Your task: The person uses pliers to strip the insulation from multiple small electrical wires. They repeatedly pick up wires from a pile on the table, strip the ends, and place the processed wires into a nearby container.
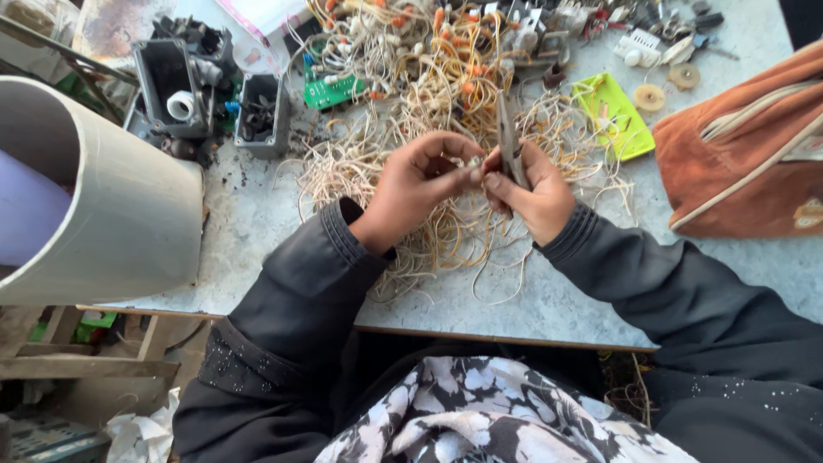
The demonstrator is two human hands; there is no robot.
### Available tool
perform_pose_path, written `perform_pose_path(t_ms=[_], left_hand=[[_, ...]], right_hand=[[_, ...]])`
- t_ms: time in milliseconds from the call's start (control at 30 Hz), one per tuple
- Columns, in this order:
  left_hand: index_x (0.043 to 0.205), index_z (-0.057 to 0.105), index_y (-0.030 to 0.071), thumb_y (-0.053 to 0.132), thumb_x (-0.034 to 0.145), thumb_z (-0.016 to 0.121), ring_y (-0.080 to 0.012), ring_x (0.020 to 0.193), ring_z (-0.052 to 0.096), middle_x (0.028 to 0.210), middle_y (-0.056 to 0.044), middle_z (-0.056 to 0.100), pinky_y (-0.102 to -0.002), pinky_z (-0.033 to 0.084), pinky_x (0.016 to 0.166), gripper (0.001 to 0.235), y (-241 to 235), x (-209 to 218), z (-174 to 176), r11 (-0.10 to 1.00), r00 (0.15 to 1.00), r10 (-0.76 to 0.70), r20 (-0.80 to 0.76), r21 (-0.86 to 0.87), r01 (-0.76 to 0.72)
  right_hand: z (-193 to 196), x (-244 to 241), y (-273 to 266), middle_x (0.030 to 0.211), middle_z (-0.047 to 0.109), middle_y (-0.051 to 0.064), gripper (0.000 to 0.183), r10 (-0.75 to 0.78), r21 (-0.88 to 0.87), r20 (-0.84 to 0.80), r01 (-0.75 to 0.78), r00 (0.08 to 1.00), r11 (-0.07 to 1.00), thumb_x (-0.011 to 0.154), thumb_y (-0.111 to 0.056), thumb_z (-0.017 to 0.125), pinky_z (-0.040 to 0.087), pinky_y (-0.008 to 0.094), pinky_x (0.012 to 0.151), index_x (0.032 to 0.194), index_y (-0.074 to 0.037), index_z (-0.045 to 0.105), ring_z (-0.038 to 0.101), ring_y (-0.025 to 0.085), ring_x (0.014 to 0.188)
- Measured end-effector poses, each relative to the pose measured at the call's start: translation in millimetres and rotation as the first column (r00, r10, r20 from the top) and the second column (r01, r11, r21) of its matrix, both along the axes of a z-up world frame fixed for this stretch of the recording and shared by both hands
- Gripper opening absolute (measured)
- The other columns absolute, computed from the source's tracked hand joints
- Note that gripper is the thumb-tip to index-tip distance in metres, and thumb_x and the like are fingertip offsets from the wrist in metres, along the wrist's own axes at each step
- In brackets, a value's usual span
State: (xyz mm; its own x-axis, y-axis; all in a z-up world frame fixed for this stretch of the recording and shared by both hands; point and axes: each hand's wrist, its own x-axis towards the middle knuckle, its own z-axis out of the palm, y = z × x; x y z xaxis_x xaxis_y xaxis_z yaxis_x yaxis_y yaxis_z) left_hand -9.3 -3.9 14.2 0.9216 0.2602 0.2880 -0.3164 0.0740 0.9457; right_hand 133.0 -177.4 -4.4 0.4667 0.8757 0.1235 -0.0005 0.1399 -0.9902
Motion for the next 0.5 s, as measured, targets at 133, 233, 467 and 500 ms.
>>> perform_pose_path(t_ms=[133,233,467,500], left_hand=[[0.123,0.064,-0.001,0.004,0.102,0.067,-0.0074,0.087,0.066,0.104,-0.003,0.071,-0.023,0.056,0.075,0.022,-6,-1,10,0.998,1.000,0.014,-0.023,0.069,-0.013],[0.122,0.063,-0.001,0.006,0.105,0.065,-0.0076,0.089,0.067,0.104,-0.004,0.071,-0.025,0.058,0.080,0.019,-11,-3,10,0.993,0.998,0.060,0.010,0.099,-0.061],[0.120,0.068,0.003,0.008,0.104,0.066,-0.0169,0.092,0.069,0.104,-0.007,0.070,-0.029,0.058,0.079,0.017,-8,-7,23,0.882,0.978,0.192,0.084,0.423,-0.210],[0.120,0.068,0.004,0.008,0.103,0.067,-0.0205,0.094,0.070,0.107,-0.009,0.069,-0.031,0.058,0.080,0.018,-7,-8,25,0.817,0.970,0.197,0.143,0.523,-0.243]], right_hand=[[4,0,4,0.090,0.065,-0.001,0.014,0.018,0.020,-0.098,-0.016,0.995,1.000,0.102,-0.010,0.064,0.043,0.022,0.059,0.115,-0.007,0.059,0.054,0.005,0.069],[1,2,2,0.097,0.066,-0.003,0.009,-0.032,0.030,0.187,0.027,0.982,0.999,0.104,-0.009,0.064,0.048,0.021,0.075,0.111,-0.005,0.059,0.057,0.004,0.085],[3,0,3,0.090,0.058,-0.005,0.008,-0.044,0.010,0.217,0.043,0.975,0.999,0.105,-0.008,0.066,0.042,0.021,0.072,0.109,-0.006,0.061,0.048,0.003,0.080],[3,-1,3,0.092,0.059,-0.005,0.009,-0.044,0.011,0.205,0.043,0.978,0.999,0.104,-0.008,0.067,0.043,0.021,0.073,0.109,-0.006,0.060,0.049,0.003,0.081]])
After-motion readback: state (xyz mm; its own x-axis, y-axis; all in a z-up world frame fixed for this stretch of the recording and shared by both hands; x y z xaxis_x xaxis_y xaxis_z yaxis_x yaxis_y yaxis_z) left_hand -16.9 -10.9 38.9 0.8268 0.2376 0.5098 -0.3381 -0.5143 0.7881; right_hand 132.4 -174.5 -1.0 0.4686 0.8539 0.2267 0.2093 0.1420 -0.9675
